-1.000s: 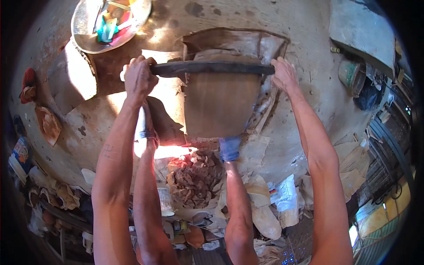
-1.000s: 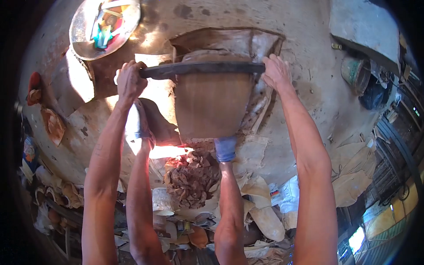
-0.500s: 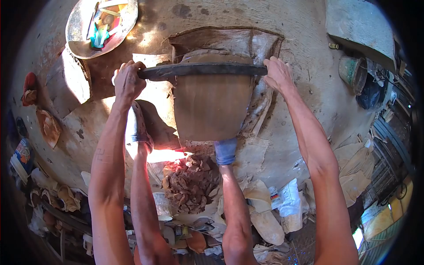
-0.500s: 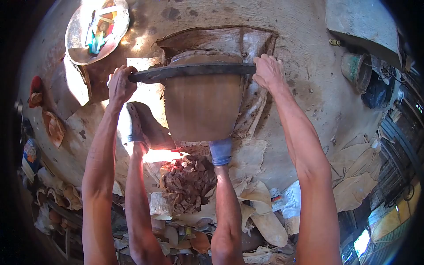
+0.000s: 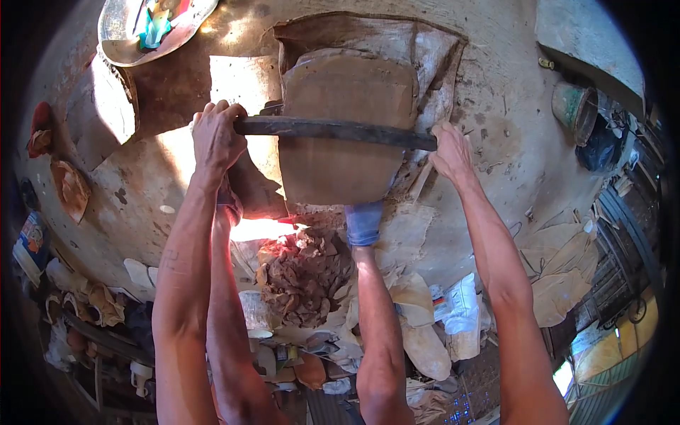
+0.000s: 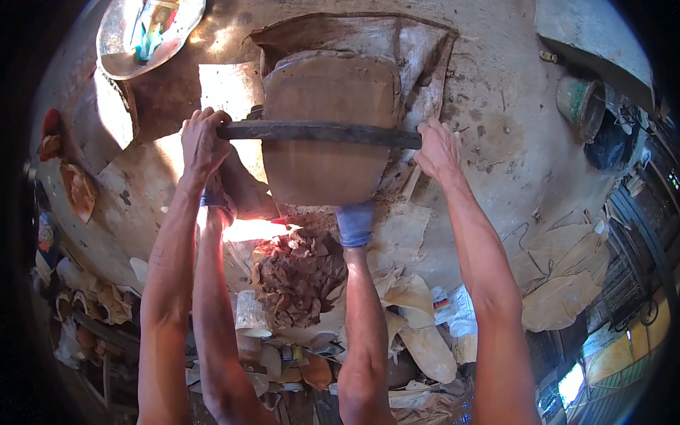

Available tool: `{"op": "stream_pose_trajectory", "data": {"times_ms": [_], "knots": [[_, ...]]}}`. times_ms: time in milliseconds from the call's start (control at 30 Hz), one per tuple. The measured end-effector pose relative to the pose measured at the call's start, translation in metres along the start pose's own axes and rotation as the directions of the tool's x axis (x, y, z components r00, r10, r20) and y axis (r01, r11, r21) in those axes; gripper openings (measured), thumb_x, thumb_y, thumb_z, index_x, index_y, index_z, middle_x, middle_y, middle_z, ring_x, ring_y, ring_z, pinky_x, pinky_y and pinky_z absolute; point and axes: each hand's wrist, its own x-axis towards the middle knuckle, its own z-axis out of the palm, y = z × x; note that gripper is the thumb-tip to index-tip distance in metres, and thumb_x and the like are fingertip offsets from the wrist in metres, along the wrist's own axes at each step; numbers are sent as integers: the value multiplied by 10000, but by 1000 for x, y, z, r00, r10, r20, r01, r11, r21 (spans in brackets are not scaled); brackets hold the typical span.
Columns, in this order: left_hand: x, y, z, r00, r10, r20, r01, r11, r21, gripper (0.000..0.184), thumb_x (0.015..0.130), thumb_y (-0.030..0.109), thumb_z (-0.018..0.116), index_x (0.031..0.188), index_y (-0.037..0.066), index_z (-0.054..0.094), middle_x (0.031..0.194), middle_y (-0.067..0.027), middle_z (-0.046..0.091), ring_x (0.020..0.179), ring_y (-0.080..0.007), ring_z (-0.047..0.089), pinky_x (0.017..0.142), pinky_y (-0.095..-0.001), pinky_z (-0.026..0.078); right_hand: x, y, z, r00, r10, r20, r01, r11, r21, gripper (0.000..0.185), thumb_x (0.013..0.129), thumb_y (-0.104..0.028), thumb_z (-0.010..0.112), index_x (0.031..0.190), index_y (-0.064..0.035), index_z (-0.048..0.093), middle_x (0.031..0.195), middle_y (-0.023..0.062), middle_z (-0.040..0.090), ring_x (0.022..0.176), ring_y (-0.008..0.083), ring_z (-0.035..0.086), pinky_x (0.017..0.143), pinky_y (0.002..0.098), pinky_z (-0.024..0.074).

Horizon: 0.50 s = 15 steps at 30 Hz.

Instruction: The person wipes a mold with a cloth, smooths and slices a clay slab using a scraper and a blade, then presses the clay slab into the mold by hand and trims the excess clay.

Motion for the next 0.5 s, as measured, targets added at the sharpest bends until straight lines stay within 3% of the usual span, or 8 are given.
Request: {"op": "stream_pose_trajectory", "data": {"times_ms": [233,500], "knots": [[-45,14,13,996,-34,87,36,999,-32,253,718,8,710,908,168,751,908,-33,647,961,-262,621,860,-416,454,-41,1,42,998,26,57,-29,997,65,393,722,-86,809,1102,-80,706,1144,129,636,1168,356,601,999,535,478],[-123,24,42,991,25,128,-19,999,-46,288,629,77,782,894,178,736,896,-16,626,944,-265,600,837,-406,421,-107,2,94,987,39,155,-43,999,24,395,705,-98,829,1078,-89,699,1150,111,625,1159,338,595,981,509,479]]}}
